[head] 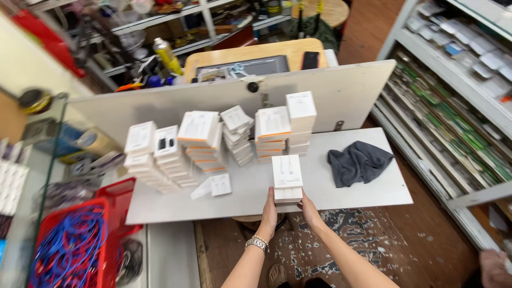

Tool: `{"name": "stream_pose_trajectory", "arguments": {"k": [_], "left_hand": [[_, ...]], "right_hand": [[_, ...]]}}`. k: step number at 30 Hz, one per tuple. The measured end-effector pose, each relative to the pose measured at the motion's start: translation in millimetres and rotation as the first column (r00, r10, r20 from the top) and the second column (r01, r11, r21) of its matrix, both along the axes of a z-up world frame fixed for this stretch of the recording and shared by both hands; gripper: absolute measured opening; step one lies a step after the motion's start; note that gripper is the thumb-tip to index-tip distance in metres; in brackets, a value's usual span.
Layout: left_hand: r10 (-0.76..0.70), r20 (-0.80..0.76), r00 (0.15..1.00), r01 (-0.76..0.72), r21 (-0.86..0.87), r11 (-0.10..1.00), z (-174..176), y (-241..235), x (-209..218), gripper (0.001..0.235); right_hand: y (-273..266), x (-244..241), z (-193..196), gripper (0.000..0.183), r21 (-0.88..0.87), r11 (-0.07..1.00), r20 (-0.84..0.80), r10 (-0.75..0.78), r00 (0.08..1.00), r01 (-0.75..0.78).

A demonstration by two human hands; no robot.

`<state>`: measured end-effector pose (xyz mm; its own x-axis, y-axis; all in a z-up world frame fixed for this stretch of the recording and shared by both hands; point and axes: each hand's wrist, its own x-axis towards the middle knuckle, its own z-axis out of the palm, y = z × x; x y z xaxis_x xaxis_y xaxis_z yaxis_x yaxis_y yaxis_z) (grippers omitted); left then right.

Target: The person moves stacks of small white boxes from a glass shelf to a counter, then wipes the shelf with a dark cloth. The person then wipes the boxes on the counter with the cloth.

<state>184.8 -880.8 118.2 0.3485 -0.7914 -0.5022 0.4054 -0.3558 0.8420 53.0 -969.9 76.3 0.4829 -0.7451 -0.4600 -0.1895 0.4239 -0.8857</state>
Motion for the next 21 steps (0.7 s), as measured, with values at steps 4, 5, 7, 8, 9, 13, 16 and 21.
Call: {"name": "stream_pose_trajectory", "arguments": {"k": [4,5,7,8,9,13,16,21], "left_hand": [[-0.097,0.004,0.995,0.097,0.035,0.995,-14,-44,-22,0.090],[-0.120,-0.004,0.993,0.120,0.042,0.992,-20,-55,-28,0.090],[-0.144,-0.018,0.989,0.144,0.026,0.989,-31,-80,-40,0.090],[-0.144,-0.026,0.989,0.145,0.007,0.989,-37,-93,-47,0.090],[-0.145,-0.035,0.989,0.145,-0.012,0.989,-45,-105,-53,0.091],[-0.131,-0.047,0.990,0.133,0.029,0.991,-75,-145,-74,0.090],[-0.079,-0.051,0.996,0.079,-0.006,0.997,-89,-171,-76,0.090],[-0.051,-0.079,0.996,0.055,0.051,0.997,-85,-200,-64,0.086]], "right_hand": [[-28,-33,-21,0.074,0.020,0.994,-0.011,-0.108,0.994,0.108],[-37,-43,-25,0.073,0.022,0.992,-0.027,-0.125,0.992,0.125],[-60,-59,-33,0.073,0.028,0.988,-0.034,-0.153,0.988,0.154],[-70,-68,-37,0.073,0.037,0.986,-0.027,-0.162,0.986,0.163],[-79,-76,-42,0.073,0.046,0.984,-0.021,-0.172,0.985,0.173],[-117,-97,-57,0.070,0.081,0.980,-0.018,-0.183,0.983,0.184],[-144,-97,-60,0.069,0.093,0.983,-0.003,-0.159,0.987,0.158],[-180,-79,-55,0.067,0.080,0.994,-0.017,-0.068,0.998,0.069]]}}
